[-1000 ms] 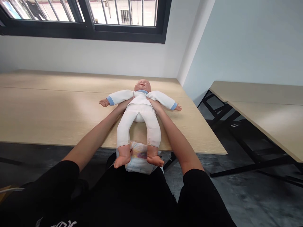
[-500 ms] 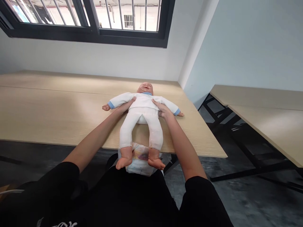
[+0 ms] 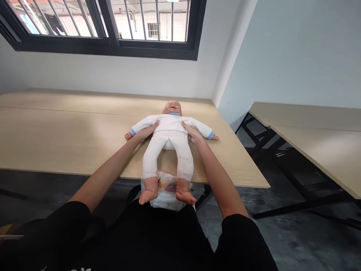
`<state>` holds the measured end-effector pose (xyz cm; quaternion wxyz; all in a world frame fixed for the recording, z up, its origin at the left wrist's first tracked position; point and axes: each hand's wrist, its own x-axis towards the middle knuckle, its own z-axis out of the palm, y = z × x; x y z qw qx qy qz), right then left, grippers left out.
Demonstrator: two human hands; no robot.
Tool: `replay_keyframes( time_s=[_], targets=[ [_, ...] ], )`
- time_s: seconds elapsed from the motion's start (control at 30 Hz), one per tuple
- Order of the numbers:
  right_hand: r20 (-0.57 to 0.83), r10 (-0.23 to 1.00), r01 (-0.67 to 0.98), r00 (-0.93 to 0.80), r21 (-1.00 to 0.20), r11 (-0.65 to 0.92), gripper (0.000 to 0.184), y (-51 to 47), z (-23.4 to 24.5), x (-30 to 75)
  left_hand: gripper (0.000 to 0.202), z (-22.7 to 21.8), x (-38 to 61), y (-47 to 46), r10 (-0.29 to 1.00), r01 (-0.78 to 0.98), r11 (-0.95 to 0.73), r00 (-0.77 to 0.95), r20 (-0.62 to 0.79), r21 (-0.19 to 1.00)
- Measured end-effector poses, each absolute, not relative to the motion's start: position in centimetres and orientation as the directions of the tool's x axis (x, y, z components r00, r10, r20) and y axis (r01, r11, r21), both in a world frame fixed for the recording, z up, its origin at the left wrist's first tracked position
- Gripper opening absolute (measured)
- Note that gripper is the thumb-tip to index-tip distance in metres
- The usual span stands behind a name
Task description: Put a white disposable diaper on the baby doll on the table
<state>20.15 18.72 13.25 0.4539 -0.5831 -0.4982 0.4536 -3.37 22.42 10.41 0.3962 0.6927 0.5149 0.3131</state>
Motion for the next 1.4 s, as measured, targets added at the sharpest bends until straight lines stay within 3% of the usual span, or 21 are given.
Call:
replay_keyframes(
  time_s=[0.1,0.23,0.3,0.37,0.47,0.53,0.6,0.67,0.73,0.9,1.0,1.1,1.2,1.3,1.4],
  targets=[
    [-0.039,0.988,0.302,0.149,-0.95,-0.083,0.028,17.2,13.8,20.2,0.082,11.0,-3.5,22.2,0.952,0.487,-0.138,0.307,-0.021,0.862],
    [0.088,0.99,0.463,0.11,-0.886,0.027,0.017,13.3,13.3,21.3,0.067,12.1,-4.2,19.1,0.945,0.496,-0.185,0.327,0.014,0.848],
    [0.225,0.974,0.564,-0.002,-0.805,0.187,0.023,9.6,12.9,22.6,0.059,12.6,-5.0,15.4,0.94,0.463,-0.241,0.331,0.085,0.853],
    [0.246,0.964,0.655,-0.104,-0.712,0.252,0.03,4.7,12.7,24.5,0.053,12.6,-5.9,10.7,0.948,0.378,-0.306,0.208,0.242,0.874],
    [-0.036,0.956,0.753,-0.29,-0.625,0.205,0.041,-2.8,12.7,27.7,0.039,12.2,-7.0,3.9,0.952,0.35,-0.283,-0.008,0.305,0.893],
    [-0.211,0.943,0.794,-0.255,-0.603,0.08,0.047,-6.4,12.2,29.3,0.035,11.6,-7.5,0.8,0.953,0.312,-0.266,-0.055,0.297,0.912],
    [-0.281,0.947,0.816,-0.158,-0.577,-0.035,0.053,-8.3,11.0,29.8,0.038,11.0,-7.8,-1.0,0.971,0.294,-0.235,0.025,0.239,0.927],
    [-0.238,0.966,0.775,-0.097,-0.627,-0.077,0.064,-8.4,9.1,29.2,0.039,10.6,-7.9,-1.7,0.979,0.303,-0.2,0.094,0.179,0.932],
    [-0.151,0.981,0.659,-0.125,-0.751,-0.032,0.075,-7.3,7.1,27.8,0.037,10.1,-7.9,-2.1,0.983,0.324,-0.169,0.123,0.136,0.931],
    [-0.073,0.982,0.306,-0.174,-0.952,-0.016,0.077,-5.4,4.1,23.8,0.028,8.2,-7.1,-2.9,0.962,0.31,-0.075,0.273,-0.013,0.948],
    [-0.133,0.944,0.286,-0.301,-0.957,-0.043,0.061,-6.4,4.9,22.5,0.057,6.5,-5.9,-3.1,0.898,0.074,0.094,0.425,-0.117,0.993],
    [-0.125,0.821,0.328,-0.557,-0.941,0.08,0.035,-7.9,7.2,21.8,0.072,5.4,-4.7,-3.1,0.827,-0.028,0.216,0.536,-0.168,0.976],
    [-0.086,0.712,0.244,-0.697,-0.962,0.124,0.02,-9.0,9.6,21.4,0.058,5.4,-3.9,-3.1,0.741,0.052,0.272,0.625,-0.244,0.961],
    [-0.108,0.633,0.173,-0.766,-0.984,0.041,0.031,-9.5,10.8,22.0,0.04,6.1,-4.0,-3.4,0.615,0.081,0.246,0.757,-0.22,0.966],
    [-0.219,0.618,0.282,-0.755,-0.959,0.005,0.042,-9.3,10.4,23.0,0.034,6.8,-4.6,-3.8,0.514,0.09,0.157,0.843,-0.159,0.983]
  ],
)
